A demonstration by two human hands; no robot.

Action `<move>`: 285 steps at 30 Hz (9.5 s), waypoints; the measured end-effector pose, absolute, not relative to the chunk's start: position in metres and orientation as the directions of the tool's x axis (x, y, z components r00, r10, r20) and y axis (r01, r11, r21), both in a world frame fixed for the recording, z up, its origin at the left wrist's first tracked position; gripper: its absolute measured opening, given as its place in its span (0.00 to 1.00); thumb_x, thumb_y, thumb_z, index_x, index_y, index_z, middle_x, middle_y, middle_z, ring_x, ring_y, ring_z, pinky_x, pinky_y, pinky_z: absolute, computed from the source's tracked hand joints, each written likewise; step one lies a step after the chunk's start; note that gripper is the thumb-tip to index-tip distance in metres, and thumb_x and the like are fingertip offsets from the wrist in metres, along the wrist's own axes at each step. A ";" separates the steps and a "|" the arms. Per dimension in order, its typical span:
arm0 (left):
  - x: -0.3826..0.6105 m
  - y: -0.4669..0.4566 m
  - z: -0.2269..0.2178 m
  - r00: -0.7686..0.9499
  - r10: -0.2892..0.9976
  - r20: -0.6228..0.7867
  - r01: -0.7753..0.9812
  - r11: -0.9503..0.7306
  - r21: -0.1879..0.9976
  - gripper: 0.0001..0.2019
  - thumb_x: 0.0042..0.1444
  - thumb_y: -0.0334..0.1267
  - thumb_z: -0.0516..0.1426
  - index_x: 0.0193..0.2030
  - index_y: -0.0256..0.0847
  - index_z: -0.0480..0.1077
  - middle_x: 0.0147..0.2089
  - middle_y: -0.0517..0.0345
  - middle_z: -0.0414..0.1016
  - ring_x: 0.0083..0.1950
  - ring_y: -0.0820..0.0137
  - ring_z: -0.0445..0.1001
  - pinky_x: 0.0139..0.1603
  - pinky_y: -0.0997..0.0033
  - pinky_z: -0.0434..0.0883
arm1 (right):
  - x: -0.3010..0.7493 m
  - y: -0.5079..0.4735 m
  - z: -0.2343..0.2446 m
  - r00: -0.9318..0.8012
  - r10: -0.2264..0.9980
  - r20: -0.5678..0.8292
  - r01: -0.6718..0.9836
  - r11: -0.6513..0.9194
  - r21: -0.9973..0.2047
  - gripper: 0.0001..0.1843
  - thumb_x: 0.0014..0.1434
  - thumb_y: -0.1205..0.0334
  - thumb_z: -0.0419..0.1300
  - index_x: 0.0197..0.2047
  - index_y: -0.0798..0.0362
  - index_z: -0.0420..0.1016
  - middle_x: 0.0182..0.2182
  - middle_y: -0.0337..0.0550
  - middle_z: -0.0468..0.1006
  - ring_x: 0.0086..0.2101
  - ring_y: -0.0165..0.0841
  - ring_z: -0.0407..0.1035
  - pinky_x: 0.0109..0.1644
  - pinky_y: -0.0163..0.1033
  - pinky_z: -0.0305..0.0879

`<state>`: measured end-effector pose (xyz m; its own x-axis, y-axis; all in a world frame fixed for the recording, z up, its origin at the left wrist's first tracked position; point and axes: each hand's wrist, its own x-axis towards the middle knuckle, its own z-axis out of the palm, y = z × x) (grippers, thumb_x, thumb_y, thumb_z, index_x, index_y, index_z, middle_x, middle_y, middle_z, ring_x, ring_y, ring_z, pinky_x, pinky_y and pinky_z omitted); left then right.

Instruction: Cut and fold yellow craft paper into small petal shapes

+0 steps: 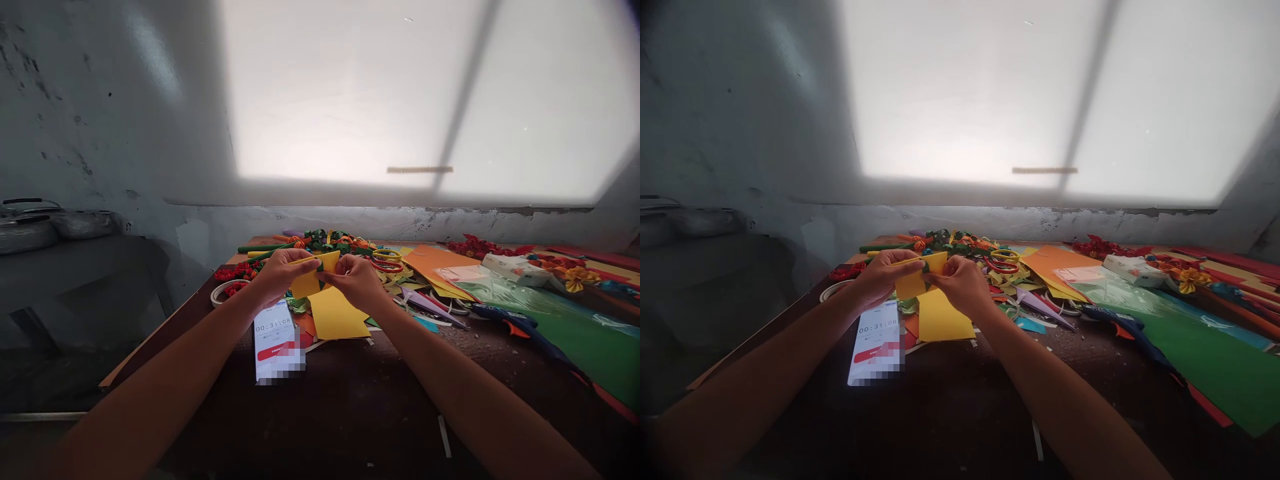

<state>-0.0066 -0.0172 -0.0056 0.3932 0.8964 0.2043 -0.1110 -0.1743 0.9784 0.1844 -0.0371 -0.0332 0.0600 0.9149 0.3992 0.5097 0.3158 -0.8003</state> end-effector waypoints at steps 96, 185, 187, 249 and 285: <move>0.002 -0.031 -0.002 0.280 0.880 0.385 0.063 -0.417 0.907 0.19 0.48 0.50 0.71 0.40 0.37 0.79 0.37 0.52 0.82 0.37 0.63 0.80 0.35 0.68 0.74 | 0.194 -0.029 -0.019 -0.045 0.941 0.334 -0.150 0.325 -0.934 0.22 0.36 0.48 0.81 0.30 0.55 0.87 0.27 0.46 0.84 0.30 0.36 0.76 0.37 0.40 0.71; -0.004 -0.009 0.001 0.096 0.931 0.352 0.286 -0.364 0.886 0.11 0.63 0.41 0.57 0.31 0.41 0.67 0.21 0.62 0.64 0.20 0.73 0.60 0.20 0.76 0.58 | 0.350 -0.037 0.028 -0.060 0.969 0.239 0.996 0.075 -0.055 0.21 0.70 0.53 0.54 0.59 0.52 0.78 0.55 0.49 0.82 0.49 0.39 0.77 0.48 0.34 0.67; -0.004 -0.006 -0.001 0.081 0.948 0.307 0.123 -0.315 0.941 0.09 0.61 0.41 0.57 0.32 0.41 0.67 0.19 0.64 0.61 0.17 0.75 0.56 0.18 0.76 0.57 | 0.328 -0.009 0.023 -0.104 0.975 0.199 0.994 0.111 -0.023 0.20 0.66 0.54 0.60 0.58 0.53 0.78 0.57 0.51 0.80 0.51 0.41 0.76 0.49 0.34 0.67; -0.005 -0.014 0.001 0.106 0.892 0.440 -0.545 -0.318 0.776 0.06 0.64 0.35 0.59 0.35 0.39 0.68 0.21 0.68 0.62 0.16 0.80 0.55 0.18 0.78 0.57 | 0.230 -0.051 -0.054 -0.805 0.593 -0.007 0.030 0.029 -0.999 0.38 0.56 0.19 0.47 0.34 0.50 0.62 0.36 0.52 0.83 0.39 0.39 0.79 0.39 0.39 0.75; -0.028 -0.021 0.011 0.509 0.770 0.385 -0.118 -0.380 0.917 0.23 0.55 0.55 0.66 0.26 0.33 0.76 0.22 0.46 0.78 0.21 0.67 0.77 0.22 0.74 0.71 | 0.243 -0.045 -0.047 -0.872 0.490 -0.020 -0.031 -0.095 -0.995 0.41 0.55 0.17 0.43 0.32 0.52 0.62 0.34 0.58 0.85 0.36 0.44 0.83 0.36 0.44 0.79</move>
<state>-0.0279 -0.0209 0.0108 0.5091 0.7700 0.3846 -0.1176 -0.3804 0.9173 0.2429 -0.0451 -0.0469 -0.8718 0.4895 -0.0196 -0.0310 -0.0950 -0.9950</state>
